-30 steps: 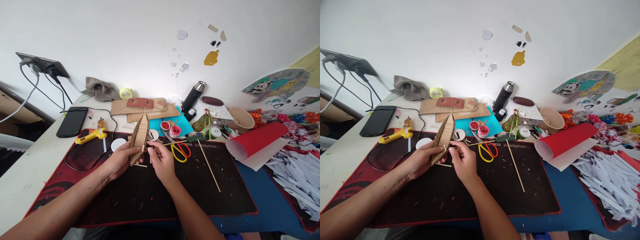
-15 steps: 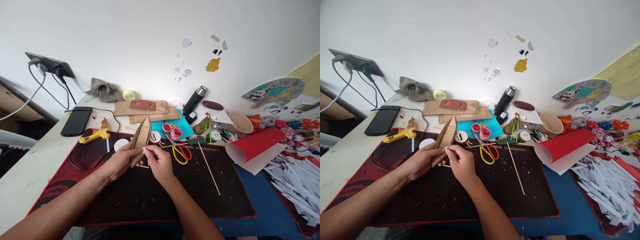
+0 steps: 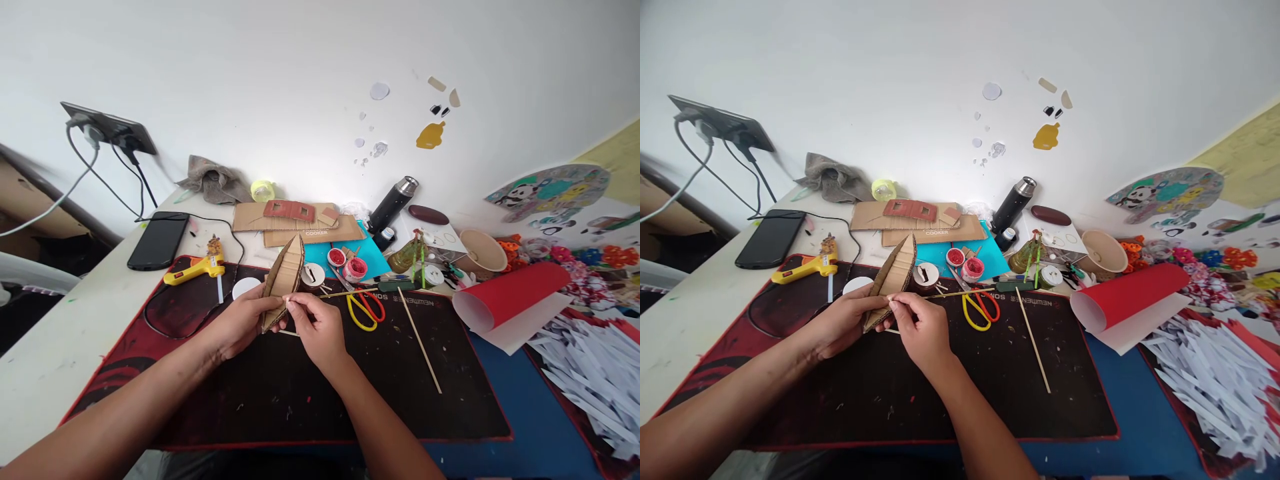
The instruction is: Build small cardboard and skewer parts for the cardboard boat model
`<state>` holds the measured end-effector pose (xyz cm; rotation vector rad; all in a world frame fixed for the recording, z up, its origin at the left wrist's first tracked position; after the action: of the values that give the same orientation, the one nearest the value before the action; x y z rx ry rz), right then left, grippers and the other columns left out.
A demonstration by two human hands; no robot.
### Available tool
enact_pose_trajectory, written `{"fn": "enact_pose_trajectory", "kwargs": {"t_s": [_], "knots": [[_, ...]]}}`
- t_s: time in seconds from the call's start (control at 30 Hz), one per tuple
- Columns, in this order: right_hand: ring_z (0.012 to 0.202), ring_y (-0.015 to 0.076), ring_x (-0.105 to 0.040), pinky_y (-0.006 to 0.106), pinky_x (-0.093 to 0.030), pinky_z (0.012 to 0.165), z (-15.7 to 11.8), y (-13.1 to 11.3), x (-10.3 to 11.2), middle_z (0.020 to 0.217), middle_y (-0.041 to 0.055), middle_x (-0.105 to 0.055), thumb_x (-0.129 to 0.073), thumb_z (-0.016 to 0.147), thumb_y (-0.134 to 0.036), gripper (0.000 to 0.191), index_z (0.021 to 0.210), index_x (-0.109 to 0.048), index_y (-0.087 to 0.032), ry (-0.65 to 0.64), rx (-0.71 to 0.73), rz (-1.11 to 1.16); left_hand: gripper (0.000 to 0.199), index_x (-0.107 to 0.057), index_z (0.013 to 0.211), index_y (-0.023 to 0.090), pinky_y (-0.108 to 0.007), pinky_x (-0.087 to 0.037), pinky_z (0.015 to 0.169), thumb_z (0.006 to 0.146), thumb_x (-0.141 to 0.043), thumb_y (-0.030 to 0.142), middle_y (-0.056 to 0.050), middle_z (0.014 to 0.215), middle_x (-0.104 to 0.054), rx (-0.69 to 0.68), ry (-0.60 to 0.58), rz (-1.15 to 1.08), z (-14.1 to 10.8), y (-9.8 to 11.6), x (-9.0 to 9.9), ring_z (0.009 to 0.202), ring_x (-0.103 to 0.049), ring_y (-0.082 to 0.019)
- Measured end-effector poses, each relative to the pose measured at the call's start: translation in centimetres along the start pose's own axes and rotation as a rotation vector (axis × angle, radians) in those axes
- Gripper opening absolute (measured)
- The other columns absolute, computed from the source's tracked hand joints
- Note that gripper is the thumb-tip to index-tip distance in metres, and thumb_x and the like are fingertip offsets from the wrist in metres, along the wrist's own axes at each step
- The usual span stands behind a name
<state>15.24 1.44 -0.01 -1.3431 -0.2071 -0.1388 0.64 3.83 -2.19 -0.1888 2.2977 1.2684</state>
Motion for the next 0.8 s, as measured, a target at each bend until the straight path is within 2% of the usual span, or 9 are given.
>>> {"fn": "enact_pose_trajectory", "kwargs": {"t_s": [0.13,0.23,0.33,0.53,0.8], "knots": [[0.053,0.0165,-0.061,0.029,-0.051,0.054,-0.2,0.3,0.2,0.072,0.0027,-0.072,-0.064,0.103,-0.041,0.025,0.110,-0.082,-0.025,0.028,-0.041,0.026,0.018,-0.069,0.090,0.015,-0.026,-0.049,0.052,0.075,-0.080,0.018,-0.004,0.076,-0.072,0.011,0.024,0.000,-0.1,0.3,0.1,0.058,-0.066,-0.016],[0.048,0.0138,-0.052,0.026,-0.045,0.048,-0.3,0.6,0.8,0.060,-0.0023,-0.060,-0.063,0.103,-0.048,0.030,0.109,-0.079,-0.023,0.091,-0.109,0.091,0.020,-0.070,0.091,0.014,-0.026,-0.048,0.052,0.076,-0.080,0.020,-0.005,0.079,-0.073,0.019,0.010,-0.019,-0.1,0.6,0.1,0.058,-0.065,-0.015],[0.045,0.0114,-0.045,0.024,-0.039,0.044,-0.2,1.0,1.0,0.058,-0.0053,-0.053,-0.066,0.101,-0.054,0.033,0.099,-0.073,-0.022,0.116,-0.184,0.173,0.022,-0.069,0.090,0.014,-0.025,-0.046,0.052,0.075,-0.082,0.022,-0.005,0.077,-0.072,0.007,-0.009,-0.018,-0.2,0.9,-0.1,0.057,-0.064,-0.015],[0.041,0.0085,-0.041,0.021,-0.033,0.039,0.4,1.4,0.2,0.057,-0.0080,-0.052,-0.073,0.093,-0.056,0.035,0.090,-0.063,-0.022,0.040,-0.284,0.301,0.024,-0.068,0.089,0.015,-0.025,-0.045,0.051,0.074,-0.082,0.025,-0.003,0.068,-0.068,-0.018,-0.019,0.005,-0.5,1.2,-0.4,0.056,-0.062,-0.016],[0.039,0.0074,-0.042,0.019,-0.033,0.040,0.7,1.5,0.0,0.053,-0.0096,-0.052,-0.074,0.094,-0.050,0.032,0.087,-0.061,-0.022,-0.014,-0.299,0.329,0.031,-0.067,0.096,0.017,-0.026,-0.045,0.051,0.074,-0.084,0.032,0.000,0.072,-0.070,-0.087,-0.029,0.067,-0.8,1.2,-1.1,0.056,-0.062,-0.015]]}}
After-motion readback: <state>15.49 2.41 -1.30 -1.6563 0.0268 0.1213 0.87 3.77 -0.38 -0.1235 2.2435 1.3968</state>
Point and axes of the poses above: each hand's wrist, its own z-axis towards the middle knuckle, its own x-axis out of the back of the hand, y = z × x, the point moved 5 cm from there along z, towards the middle knuckle
